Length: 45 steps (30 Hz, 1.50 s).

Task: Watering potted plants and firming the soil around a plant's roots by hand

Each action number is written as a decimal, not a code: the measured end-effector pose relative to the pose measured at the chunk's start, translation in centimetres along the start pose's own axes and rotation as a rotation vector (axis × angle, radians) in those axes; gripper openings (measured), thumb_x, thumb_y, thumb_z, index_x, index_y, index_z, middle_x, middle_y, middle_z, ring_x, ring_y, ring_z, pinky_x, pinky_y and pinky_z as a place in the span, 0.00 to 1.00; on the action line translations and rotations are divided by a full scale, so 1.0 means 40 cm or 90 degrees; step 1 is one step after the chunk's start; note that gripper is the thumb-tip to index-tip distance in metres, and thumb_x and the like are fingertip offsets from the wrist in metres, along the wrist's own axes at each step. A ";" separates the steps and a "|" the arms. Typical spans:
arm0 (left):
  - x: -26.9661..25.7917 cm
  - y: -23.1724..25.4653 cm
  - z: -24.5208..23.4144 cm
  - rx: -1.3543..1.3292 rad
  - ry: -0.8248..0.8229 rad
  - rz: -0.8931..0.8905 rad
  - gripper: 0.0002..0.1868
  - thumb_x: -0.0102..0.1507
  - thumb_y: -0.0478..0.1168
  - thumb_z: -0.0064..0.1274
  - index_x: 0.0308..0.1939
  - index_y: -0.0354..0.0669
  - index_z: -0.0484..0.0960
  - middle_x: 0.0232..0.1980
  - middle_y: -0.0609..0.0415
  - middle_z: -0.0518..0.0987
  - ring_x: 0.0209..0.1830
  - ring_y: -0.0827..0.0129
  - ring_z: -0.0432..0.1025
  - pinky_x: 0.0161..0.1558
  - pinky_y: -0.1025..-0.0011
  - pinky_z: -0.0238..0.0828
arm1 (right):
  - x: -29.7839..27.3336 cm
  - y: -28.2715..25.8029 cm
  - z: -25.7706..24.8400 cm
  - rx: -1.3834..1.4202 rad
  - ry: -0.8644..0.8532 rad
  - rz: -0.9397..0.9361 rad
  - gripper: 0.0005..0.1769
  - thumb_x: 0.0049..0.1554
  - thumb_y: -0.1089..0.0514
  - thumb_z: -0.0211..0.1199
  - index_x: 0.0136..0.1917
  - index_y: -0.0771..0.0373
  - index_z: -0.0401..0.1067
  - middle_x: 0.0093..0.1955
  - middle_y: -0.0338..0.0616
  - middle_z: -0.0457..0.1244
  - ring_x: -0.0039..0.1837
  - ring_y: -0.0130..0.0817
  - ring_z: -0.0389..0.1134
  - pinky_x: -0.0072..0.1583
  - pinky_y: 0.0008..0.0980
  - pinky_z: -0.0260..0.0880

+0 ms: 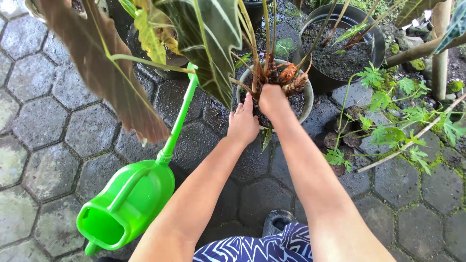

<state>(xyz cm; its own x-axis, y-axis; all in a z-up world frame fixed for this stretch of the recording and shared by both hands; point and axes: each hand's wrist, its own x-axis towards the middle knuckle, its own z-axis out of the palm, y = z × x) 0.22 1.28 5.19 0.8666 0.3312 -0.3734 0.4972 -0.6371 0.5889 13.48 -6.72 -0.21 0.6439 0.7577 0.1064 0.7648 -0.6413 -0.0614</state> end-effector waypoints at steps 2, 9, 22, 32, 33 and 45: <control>-0.001 -0.002 -0.004 -0.008 -0.003 0.003 0.42 0.70 0.42 0.41 0.83 0.41 0.36 0.82 0.41 0.55 0.83 0.49 0.47 0.77 0.43 0.38 | 0.014 0.034 0.070 -0.008 0.030 -0.002 0.06 0.55 0.66 0.51 0.38 0.64 0.68 0.33 0.45 0.64 0.38 0.44 0.74 0.36 0.35 0.77; -0.010 0.021 -0.031 0.014 -0.024 -0.017 0.43 0.70 0.45 0.42 0.82 0.43 0.36 0.79 0.40 0.60 0.83 0.52 0.48 0.77 0.45 0.37 | -0.010 -0.101 -0.243 0.265 0.048 0.237 0.19 0.63 0.69 0.49 0.67 0.79 0.58 0.56 0.63 0.67 0.54 0.52 0.75 0.57 0.48 0.76; -0.031 0.032 -0.049 0.017 -0.033 0.023 0.42 0.69 0.45 0.43 0.83 0.45 0.40 0.82 0.44 0.56 0.83 0.48 0.47 0.77 0.41 0.37 | 0.124 0.076 0.162 0.003 0.105 0.095 0.06 0.62 0.63 0.56 0.53 0.64 0.68 0.52 0.50 0.65 0.58 0.48 0.72 0.59 0.32 0.75; -0.018 0.045 -0.049 0.025 -0.038 0.013 0.43 0.69 0.45 0.43 0.83 0.46 0.38 0.84 0.47 0.52 0.83 0.51 0.46 0.77 0.41 0.37 | 0.069 0.075 0.117 -0.162 0.090 -0.030 0.05 0.55 0.62 0.59 0.36 0.61 0.70 0.35 0.44 0.65 0.40 0.39 0.71 0.43 0.28 0.76; -0.017 0.045 -0.050 0.025 -0.041 0.011 0.43 0.69 0.44 0.43 0.83 0.46 0.38 0.84 0.48 0.52 0.83 0.52 0.46 0.77 0.41 0.37 | 0.067 0.068 0.094 -0.006 0.084 0.014 0.04 0.56 0.65 0.59 0.38 0.64 0.70 0.34 0.45 0.64 0.36 0.42 0.73 0.34 0.31 0.76; -0.006 0.030 0.023 0.029 -0.049 0.054 0.40 0.68 0.47 0.44 0.82 0.47 0.47 0.81 0.47 0.59 0.82 0.51 0.50 0.76 0.41 0.39 | -0.064 0.145 -0.364 0.547 -0.413 0.370 0.18 0.63 0.60 0.55 0.58 0.78 0.75 0.40 0.68 0.70 0.38 0.41 0.74 0.47 0.37 0.79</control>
<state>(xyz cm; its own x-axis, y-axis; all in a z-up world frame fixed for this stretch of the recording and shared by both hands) 0.57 -0.22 5.35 0.8987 0.2211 -0.3789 0.4182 -0.6924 0.5879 15.96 -14.12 13.60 0.5981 0.4621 -0.6548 -0.0334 -0.8020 -0.5964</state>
